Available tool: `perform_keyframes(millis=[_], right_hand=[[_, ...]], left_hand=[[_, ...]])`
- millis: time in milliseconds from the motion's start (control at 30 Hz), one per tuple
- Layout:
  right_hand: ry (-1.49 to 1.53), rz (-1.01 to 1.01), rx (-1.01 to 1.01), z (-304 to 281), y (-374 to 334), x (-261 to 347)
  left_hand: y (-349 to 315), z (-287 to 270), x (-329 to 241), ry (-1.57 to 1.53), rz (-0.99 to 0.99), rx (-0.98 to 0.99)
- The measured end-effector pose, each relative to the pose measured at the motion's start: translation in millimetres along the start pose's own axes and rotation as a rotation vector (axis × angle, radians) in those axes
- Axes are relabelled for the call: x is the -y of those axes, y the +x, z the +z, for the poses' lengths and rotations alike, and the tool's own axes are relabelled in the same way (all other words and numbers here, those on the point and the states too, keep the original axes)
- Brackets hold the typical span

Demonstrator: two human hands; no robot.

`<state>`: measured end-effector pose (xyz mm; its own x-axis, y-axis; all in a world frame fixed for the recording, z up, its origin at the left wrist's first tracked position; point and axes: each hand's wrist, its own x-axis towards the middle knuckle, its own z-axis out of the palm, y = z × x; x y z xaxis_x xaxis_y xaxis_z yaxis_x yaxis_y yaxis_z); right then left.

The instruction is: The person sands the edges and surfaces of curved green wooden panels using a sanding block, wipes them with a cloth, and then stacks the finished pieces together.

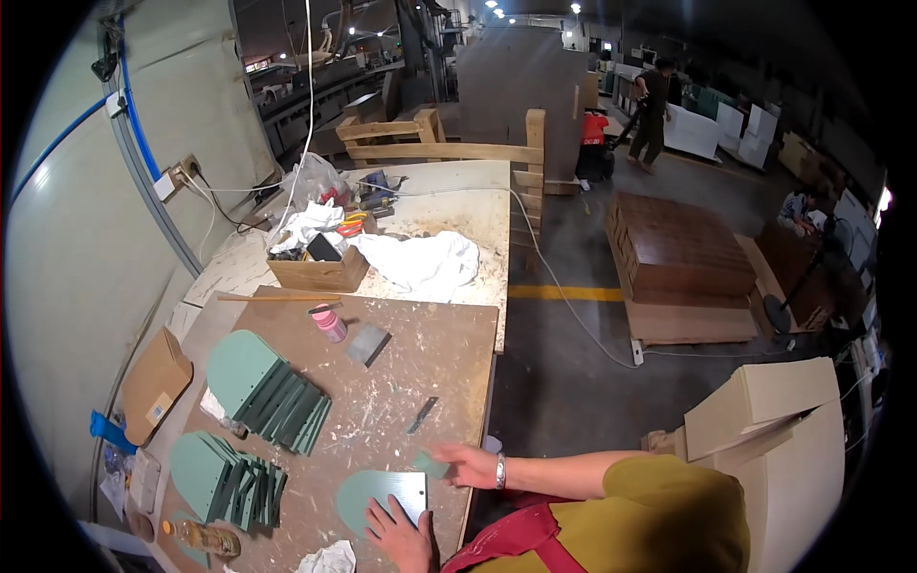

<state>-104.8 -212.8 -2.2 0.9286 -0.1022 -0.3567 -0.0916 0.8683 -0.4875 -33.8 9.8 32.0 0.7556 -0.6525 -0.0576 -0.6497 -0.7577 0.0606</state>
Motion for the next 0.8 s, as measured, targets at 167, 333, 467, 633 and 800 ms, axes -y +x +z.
perform_keyframes(millis=[167,333,467,633,800], right_hand=[[0.041,0.002,-0.049,2.6,-3.6,-4.3],[0.119,-0.013,0.073,-24.0,14.7,-6.6],[0.074,-0.005,0.035,-12.4,36.3,-5.6],[0.132,-0.089,0.044,-19.9,38.8,-16.4],[0.107,-0.130,0.057,-28.4,44.6,-20.3]], left_hand=[[-7.9,1.7,20.3,-0.036,0.118,0.030],[-7.7,-4.0,35.4,-0.078,0.370,0.081],[-0.7,-35.0,16.0,-0.109,0.485,-0.084],[7.2,13.0,5.4,-0.114,0.495,-0.132],[22.9,15.1,4.5,-0.196,0.555,-0.135]])
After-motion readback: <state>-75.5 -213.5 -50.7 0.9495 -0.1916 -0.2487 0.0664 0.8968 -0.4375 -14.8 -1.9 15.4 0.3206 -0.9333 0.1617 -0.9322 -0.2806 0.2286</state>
